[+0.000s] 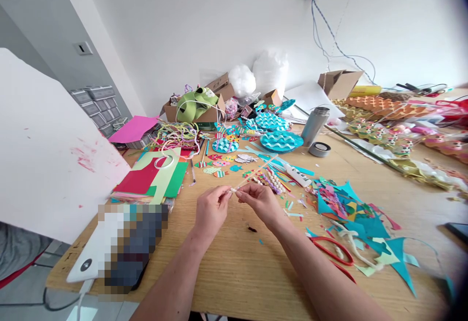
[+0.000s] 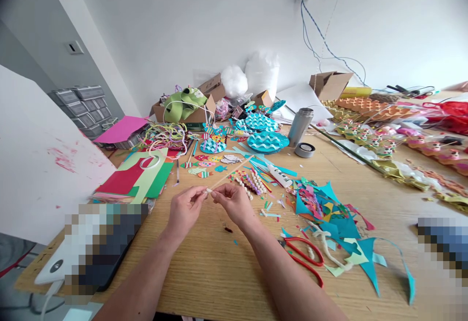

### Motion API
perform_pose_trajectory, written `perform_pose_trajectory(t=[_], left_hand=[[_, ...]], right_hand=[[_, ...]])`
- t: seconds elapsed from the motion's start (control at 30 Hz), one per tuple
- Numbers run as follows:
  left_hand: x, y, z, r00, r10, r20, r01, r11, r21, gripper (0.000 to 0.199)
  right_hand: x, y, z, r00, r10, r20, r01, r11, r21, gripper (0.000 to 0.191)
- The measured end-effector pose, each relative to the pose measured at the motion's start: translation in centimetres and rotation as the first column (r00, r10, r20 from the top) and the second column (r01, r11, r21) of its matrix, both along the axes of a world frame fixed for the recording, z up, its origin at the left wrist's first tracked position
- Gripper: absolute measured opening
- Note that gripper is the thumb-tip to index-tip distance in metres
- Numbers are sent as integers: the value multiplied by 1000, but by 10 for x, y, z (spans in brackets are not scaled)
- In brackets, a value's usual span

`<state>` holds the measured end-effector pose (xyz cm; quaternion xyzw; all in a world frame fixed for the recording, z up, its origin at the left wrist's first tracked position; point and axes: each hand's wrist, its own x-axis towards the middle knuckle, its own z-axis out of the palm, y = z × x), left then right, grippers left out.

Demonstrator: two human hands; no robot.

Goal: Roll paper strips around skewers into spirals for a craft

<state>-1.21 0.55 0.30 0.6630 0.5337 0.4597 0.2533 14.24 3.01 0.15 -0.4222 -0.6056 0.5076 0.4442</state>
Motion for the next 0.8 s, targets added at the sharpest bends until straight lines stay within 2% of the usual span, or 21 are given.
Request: perform_pose_trajectory(t=[0.17,0.27,0.37,0.47,0.67,0.8], left_hand=[[0,-1,0,1000,-9,-28,10,999,36,20],[1,-1,0,1000,-12,-16,12,1000,2,19],[2,-1,1,997,-39,60,44,996,-77,20],[3,0,3,975,-80,209,118,978,-174,20],[-1,1,10,829,-150,539,356,885,-301,22],[-8,1,11,708,-148,691,512,781,-358,19]], right_hand=[[-2,-1,-1,1000,0,16,-1,1000,21,23],[-2,-3,1,998,-17,56,13,998,59,20],[-1,-6,5,987,-76,142,54,987,153,16],[-1,-8,10,970,-118,215,67,971,229,14],[4,-10,19,971,-54,233,-8,966,260,14],[7,-9,21,985,28,168,-68,970,235,17]])
